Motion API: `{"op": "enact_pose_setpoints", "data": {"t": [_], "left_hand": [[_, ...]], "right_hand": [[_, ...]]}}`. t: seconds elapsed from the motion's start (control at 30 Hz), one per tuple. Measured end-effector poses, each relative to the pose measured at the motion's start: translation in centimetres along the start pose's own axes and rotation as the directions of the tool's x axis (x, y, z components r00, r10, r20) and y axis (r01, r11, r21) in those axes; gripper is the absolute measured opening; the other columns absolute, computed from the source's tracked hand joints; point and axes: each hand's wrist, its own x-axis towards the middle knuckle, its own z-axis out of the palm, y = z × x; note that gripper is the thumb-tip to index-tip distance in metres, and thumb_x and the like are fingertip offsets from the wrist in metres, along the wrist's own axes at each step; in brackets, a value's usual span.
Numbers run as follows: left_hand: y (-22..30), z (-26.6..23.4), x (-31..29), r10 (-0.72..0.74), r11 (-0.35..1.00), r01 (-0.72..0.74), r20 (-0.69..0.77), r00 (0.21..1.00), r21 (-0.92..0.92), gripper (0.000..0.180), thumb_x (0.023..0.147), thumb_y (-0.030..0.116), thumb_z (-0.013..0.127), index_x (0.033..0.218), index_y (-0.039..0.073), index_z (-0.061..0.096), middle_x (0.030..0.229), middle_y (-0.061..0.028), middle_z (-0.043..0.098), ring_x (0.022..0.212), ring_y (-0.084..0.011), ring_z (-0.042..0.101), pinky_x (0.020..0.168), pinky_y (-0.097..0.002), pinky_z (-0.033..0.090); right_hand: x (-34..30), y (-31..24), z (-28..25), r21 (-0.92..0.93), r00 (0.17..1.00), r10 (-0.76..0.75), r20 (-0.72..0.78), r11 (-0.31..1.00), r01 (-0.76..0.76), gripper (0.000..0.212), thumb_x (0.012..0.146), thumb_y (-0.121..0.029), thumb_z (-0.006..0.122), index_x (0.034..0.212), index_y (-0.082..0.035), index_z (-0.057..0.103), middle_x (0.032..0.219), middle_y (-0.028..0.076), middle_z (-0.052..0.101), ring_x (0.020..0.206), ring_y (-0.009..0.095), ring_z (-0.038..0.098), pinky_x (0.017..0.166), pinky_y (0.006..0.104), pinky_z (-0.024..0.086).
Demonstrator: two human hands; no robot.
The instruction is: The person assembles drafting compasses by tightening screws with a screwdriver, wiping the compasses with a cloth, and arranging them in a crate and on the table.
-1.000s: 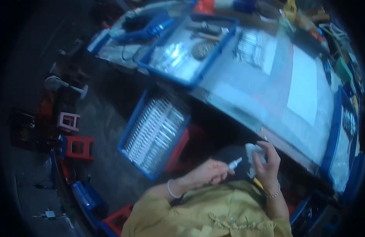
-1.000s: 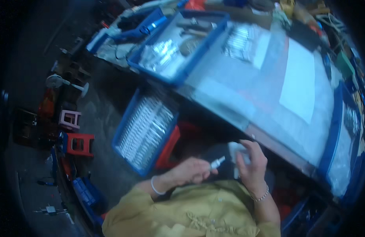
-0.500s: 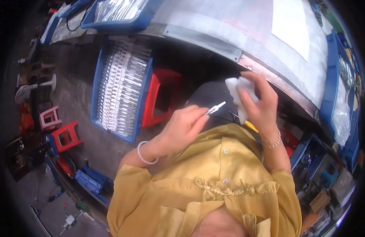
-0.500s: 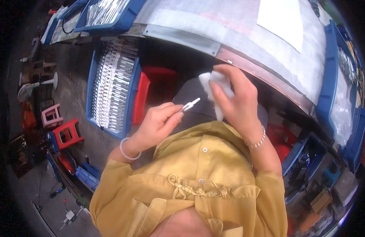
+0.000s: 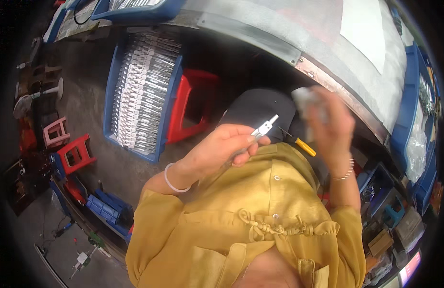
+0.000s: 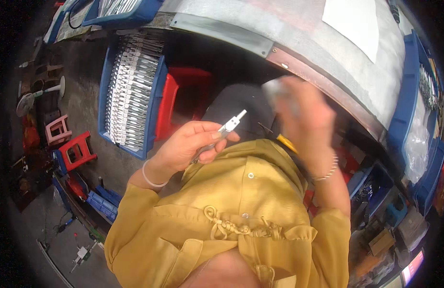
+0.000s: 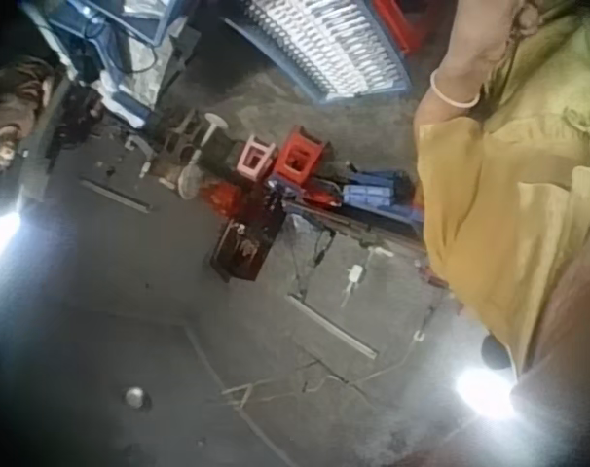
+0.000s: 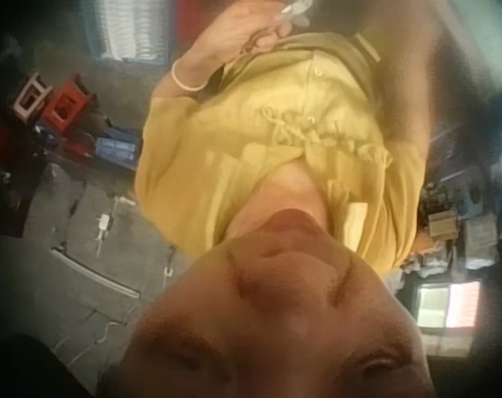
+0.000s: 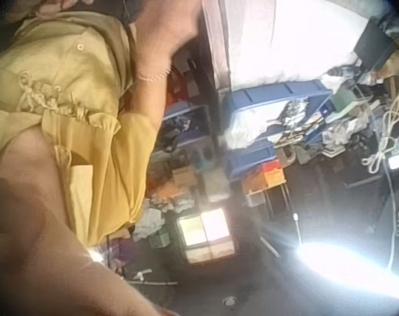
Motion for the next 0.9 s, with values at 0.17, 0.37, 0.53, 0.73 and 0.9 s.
{"op": "enact_pose_setpoints", "data": {"t": [0.17,0.37,0.53,0.73,0.9], "left_hand": [[0.3,-0.4,-0.5,0.056,0.998,-0.056,0.007,0.998,-0.039,0.03,0.098,0.012,0.048,0.118,-0.009,0.059,0.079,-0.0012,0.059,0.056,-0.0036,0.047,0.05,-0.0179,0.037],[0.3,-1.1,-0.1,0.081,0.995,-0.082,-0.024,0.996,-0.059,0.028,0.097,0.01,0.05,0.117,-0.008,0.06,0.078,-0.0009,0.059,0.056,-0.0041,0.049,0.05,-0.0181,0.039],[0.3,-1.9,0.6,0.125,0.992,-0.126,-0.047,0.991,-0.017,0.027,0.096,0.009,0.052,0.117,-0.006,0.061,0.078,-0.0001,0.058,0.057,-0.004,0.048,0.05,-0.0183,0.038],[-0.3,-3.6,0.0,0.333,0.816,-0.207,-0.144,0.932,0.54,0.06,0.093,0.01,0.054,0.146,0.004,0.029,0.083,-0.0049,0.059,0.062,-0.0082,0.051,0.057,-0.0241,0.044],[-1.2,-6.0,-1.3,0.459,0.636,-0.278,-0.063,0.886,0.72,0.077,0.087,0.009,0.059,0.15,0.005,0.013,0.095,-0.0173,0.064,0.087,-0.0278,0.064,0.079,-0.0369,0.048]], "right_hand": [[2.6,7.1,-8.8,-0.185,0.932,0.16,-0.326,0.956,-0.229,0.034,0.088,-0.011,0.067,0.121,-0.003,0.062,0.098,0.005,0.066,0.083,0.013,0.063,0.073,0.0262,0.05],[6.3,15.9,-16.4,-0.631,0.937,0.12,-0.327,0.71,-0.311,0.036,0.093,-0.023,0.062,0.123,-0.004,0.06,0.11,0.008,0.065,0.09,0.015,0.063,0.077,0.0258,0.05],[6.6,9.3,-11.4,-0.355,0.976,0.085,-0.201,0.922,-0.154,0.036,0.087,-0.004,0.064,0.123,-0.004,0.06,0.116,0.011,0.064,0.09,0.02,0.063,0.079,0.0279,0.049],[5.3,-5.7,1.9,0.237,0.797,-0.382,0.469,0.923,0.303,0.035,0.074,0.004,0.062,0.108,-0.003,0.061,0.112,0.014,0.062,0.09,0.03,0.063,0.074,0.0357,0.053],[4.8,-9.7,7.1,0.238,0.502,-0.543,0.673,0.802,0.548,0.025,0.071,-0.01,0.06,0.094,-0.002,0.059,0.096,0.01,0.062,0.076,0.024,0.061,0.065,0.0349,0.051]]}}
